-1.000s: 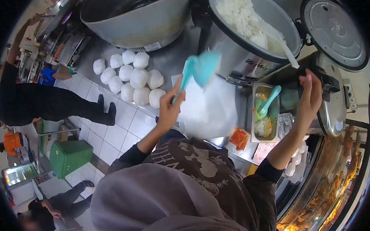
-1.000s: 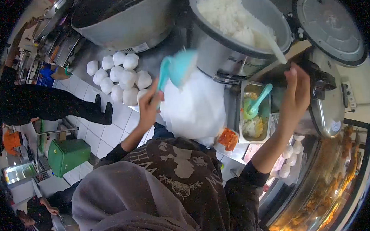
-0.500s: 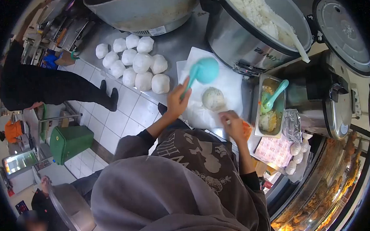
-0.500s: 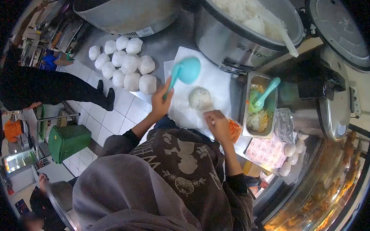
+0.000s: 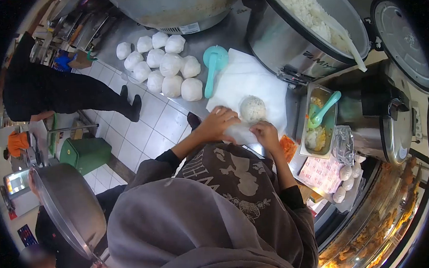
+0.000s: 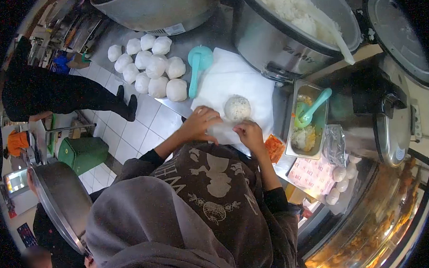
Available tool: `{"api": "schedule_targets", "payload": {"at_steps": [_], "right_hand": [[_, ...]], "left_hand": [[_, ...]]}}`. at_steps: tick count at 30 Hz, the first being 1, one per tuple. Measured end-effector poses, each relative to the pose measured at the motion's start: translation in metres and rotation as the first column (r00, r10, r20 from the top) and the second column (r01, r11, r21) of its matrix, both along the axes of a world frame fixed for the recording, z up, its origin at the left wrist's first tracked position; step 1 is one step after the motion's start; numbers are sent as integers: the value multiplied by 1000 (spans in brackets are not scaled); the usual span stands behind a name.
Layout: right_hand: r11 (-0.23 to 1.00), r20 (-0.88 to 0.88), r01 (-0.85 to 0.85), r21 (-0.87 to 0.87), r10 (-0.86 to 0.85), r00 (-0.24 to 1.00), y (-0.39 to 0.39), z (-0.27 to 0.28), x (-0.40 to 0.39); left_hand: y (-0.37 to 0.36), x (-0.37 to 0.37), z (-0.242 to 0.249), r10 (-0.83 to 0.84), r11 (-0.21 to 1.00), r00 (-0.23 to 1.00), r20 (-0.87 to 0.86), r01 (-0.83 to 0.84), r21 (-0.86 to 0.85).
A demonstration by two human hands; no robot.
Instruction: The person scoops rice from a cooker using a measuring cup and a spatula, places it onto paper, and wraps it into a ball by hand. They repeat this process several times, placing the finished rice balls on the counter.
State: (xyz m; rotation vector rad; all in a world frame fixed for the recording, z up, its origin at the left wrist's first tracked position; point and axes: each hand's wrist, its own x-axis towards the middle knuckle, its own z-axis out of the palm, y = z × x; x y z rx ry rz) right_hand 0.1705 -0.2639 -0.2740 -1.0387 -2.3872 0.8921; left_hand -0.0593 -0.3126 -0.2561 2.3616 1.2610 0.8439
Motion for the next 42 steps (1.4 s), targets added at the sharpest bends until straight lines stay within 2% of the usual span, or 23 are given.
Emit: {"api": "schedule_targets", "payload": {"at_steps": [2,4,6,7,8,10,13,18,20,21,22,24,25,26,28,29,30,32,33,34,36,40,42], "right_hand": [[972,17,108,-209,-107,994,5,11,-5],[987,-29,78,-144,-83,996,7,22,-5],[982,-8,80,-173,-83,997,7,39,-2],[982,-8,76,-172,-79,997,5,45,0],[997,90,62,43,-65,994,3,50,4],[966,190,18,256,-68,979,-1,41,22],[959,174,-42,282,-8,985,-9,10,58],[987,3,-11,162,11,1000,-30,28,47],[998,-258,47,-37,-54,965,-27,4,47],[951,-142,201,-235,-239,961,-27,-3,48],[951,-141,198,-238,-235,962,-23,-10,48],[851,-153,404,-335,-472,868,-3,-19,38],[818,-114,429,-383,-503,857,6,-29,39],[819,-115,425,-384,-499,859,12,-32,37],[846,79,520,-121,-514,854,17,-32,32],[848,79,516,-121,-510,857,17,-29,30],[834,87,540,-108,-534,841,17,-17,25],[824,94,561,-86,-553,828,29,-11,22],[847,34,499,184,-513,858,43,-13,18],[795,-11,417,440,-459,888,58,-18,13],[893,97,323,315,-368,925,90,-32,-2],[892,233,269,364,-366,901,115,-21,-28],[960,410,167,225,-249,878,121,-13,-27]], "left_hand": [[-14,12,-10,116,986,993,-11,-116,-117],[-12,14,-13,177,974,984,9,-174,-144],[-6,11,-15,330,928,909,253,-264,-263],[-3,8,-14,333,927,908,254,-267,-262],[1,6,-13,346,920,868,356,-240,-309],[3,0,-15,363,912,813,456,-209,-353],[-10,-22,-7,412,805,816,406,-117,-582],[-26,-35,-62,354,916,790,500,-184,-357],[-23,-34,-68,390,912,762,517,-244,-328],[-18,-27,-59,537,835,683,495,-344,-430],[-11,-19,-52,669,735,588,455,-430,-525],[9,-9,-57,660,751,591,464,-509,-420],[18,-6,-61,665,745,655,358,-611,-266],[24,-2,-65,678,729,695,239,-678,-96],[30,13,-60,739,669,644,198,-737,-100],[30,17,-55,792,607,590,160,-788,-100],[27,18,-46,794,603,585,163,-791,-97],[17,25,-30,774,604,630,63,-764,226],[10,25,-50,596,764,799,80,-595,250],[7,30,-57,595,764,799,82,-595,252],[0,36,-57,49,981,997,-67,-36,191],[-2,39,-45,146,951,982,-121,-106,289],[-2,41,-40,189,957,966,-178,-141,253]]}}
